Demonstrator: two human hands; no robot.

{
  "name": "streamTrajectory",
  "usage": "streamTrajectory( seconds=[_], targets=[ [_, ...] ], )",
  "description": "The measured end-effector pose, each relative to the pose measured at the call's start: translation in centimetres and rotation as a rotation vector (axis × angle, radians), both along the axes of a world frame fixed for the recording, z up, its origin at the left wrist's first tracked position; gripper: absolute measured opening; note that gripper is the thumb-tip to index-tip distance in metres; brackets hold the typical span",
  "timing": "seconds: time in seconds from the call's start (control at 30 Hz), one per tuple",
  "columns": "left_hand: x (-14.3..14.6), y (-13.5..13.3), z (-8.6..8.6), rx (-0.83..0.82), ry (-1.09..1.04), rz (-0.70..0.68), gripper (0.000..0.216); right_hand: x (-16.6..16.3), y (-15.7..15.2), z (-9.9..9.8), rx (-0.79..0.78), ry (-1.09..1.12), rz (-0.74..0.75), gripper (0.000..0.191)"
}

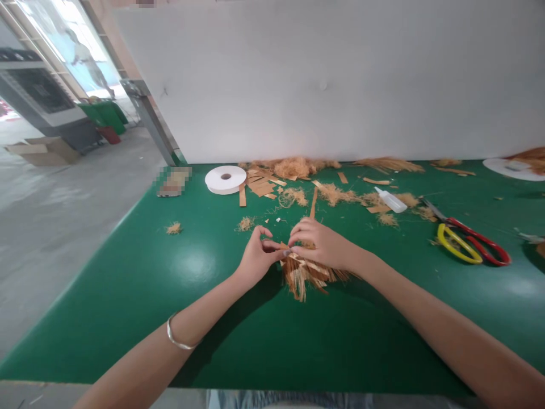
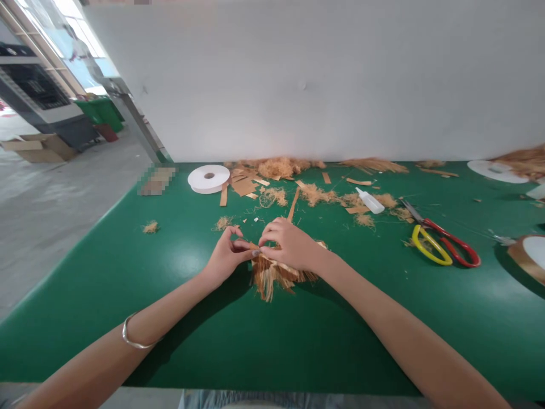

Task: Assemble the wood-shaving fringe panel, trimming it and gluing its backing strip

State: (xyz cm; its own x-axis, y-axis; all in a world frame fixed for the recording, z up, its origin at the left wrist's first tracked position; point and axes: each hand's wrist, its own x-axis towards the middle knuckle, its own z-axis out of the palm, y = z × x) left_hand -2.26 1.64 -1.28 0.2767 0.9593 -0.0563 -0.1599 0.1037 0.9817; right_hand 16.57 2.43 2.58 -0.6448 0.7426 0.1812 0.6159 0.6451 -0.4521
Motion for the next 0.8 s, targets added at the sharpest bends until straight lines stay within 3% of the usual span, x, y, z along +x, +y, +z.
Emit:
streamTrajectory(
  seconds=[0.2,0.57,0.8],
  targets=[
    [-0.1,0.0,-0.1,0.005,0.003,-0.026,0.051,-0.9,1.3,0.5,-0.016,0.002,0.042,0.019],
    [-0.2,0.2,-0.5,0.033,0.034,-0.039,0.049,-0.2,1.2,0.9,-0.152,0.062,-0.017,0.019],
    [-0.2,0.3,-0.3,0.016,0.045,-0.045,0.051,-0.6,1.0,0.7,-0.147,0.030,0.042,0.020]
  ],
)
